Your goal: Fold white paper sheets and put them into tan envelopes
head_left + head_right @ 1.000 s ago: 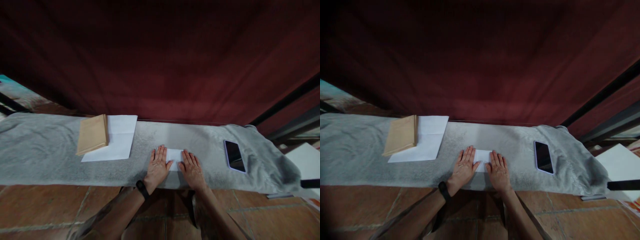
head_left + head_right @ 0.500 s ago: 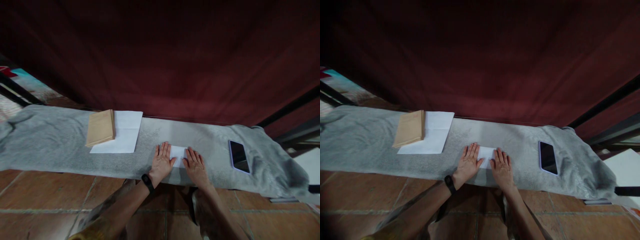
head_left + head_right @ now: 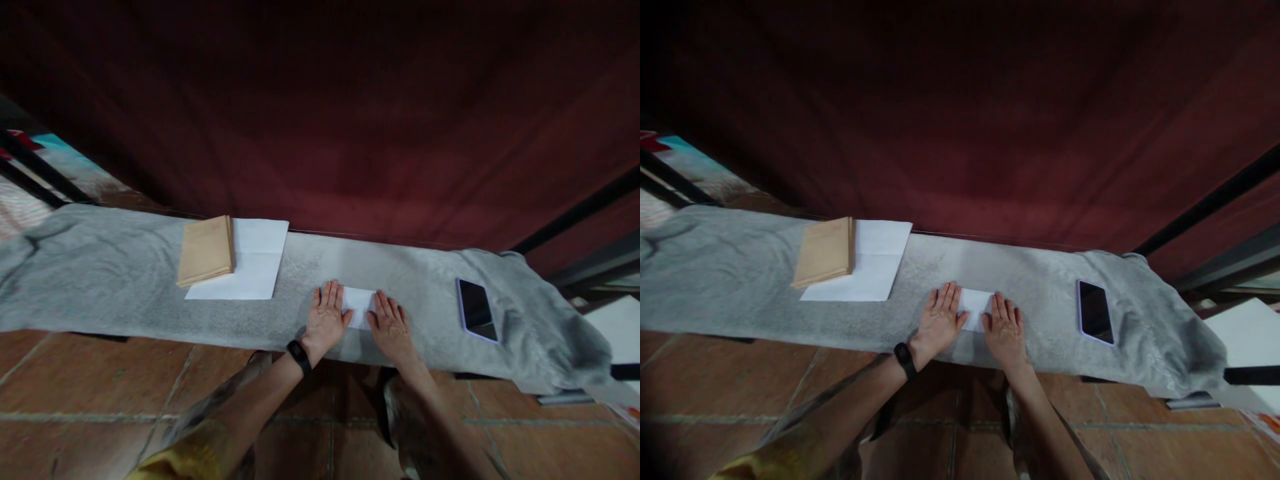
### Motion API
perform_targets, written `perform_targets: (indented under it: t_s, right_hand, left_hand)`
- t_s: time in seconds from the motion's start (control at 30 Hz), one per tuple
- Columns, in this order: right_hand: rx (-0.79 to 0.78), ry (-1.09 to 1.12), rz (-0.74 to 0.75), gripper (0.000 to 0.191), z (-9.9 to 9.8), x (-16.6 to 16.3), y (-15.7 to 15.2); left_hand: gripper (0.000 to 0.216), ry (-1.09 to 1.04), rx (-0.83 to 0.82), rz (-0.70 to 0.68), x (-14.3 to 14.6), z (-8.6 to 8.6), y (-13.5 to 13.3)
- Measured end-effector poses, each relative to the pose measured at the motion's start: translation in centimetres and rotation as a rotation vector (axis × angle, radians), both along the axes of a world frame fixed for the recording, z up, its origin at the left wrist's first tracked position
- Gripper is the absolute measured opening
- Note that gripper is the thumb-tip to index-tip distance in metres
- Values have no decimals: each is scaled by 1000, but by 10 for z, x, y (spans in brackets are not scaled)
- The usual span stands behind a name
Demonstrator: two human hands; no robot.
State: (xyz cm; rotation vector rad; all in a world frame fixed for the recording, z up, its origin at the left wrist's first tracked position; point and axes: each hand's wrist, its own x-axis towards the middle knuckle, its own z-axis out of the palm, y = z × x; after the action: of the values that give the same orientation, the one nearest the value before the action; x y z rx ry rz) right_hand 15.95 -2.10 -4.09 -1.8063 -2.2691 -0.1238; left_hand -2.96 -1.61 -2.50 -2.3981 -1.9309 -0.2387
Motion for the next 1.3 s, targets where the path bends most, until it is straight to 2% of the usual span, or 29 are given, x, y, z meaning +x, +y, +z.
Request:
perform_targets:
  t_s: [0.37, 0.6, 0.9, 1.13, 1.2, 1.3]
  right_hand:
    - [-76, 0, -40, 52, 8, -5, 2]
    - [-44, -26, -59, 52, 4, -7, 0]
    - [-82, -60, -63, 55, 0, -3, 0]
    - [-152, -78, -103, 55, 12, -7, 11]
    - [-106, -34, -67, 55, 13, -15, 14]
    - [-42, 54, 82, 55, 8, -31, 15]
  left_hand:
    - [66, -23, 8, -22, -14, -5, -2]
    - [66, -24, 28, -72, -23, -4, -7]
    - [66, -39, -5, -105, -20, 0, -8]
    - [59, -114, 50, -156, -19, -1, -8]
    - [57, -122, 63, -172, -19, -1, -8]
    - [54, -111, 62, -195, -18, 1, -9]
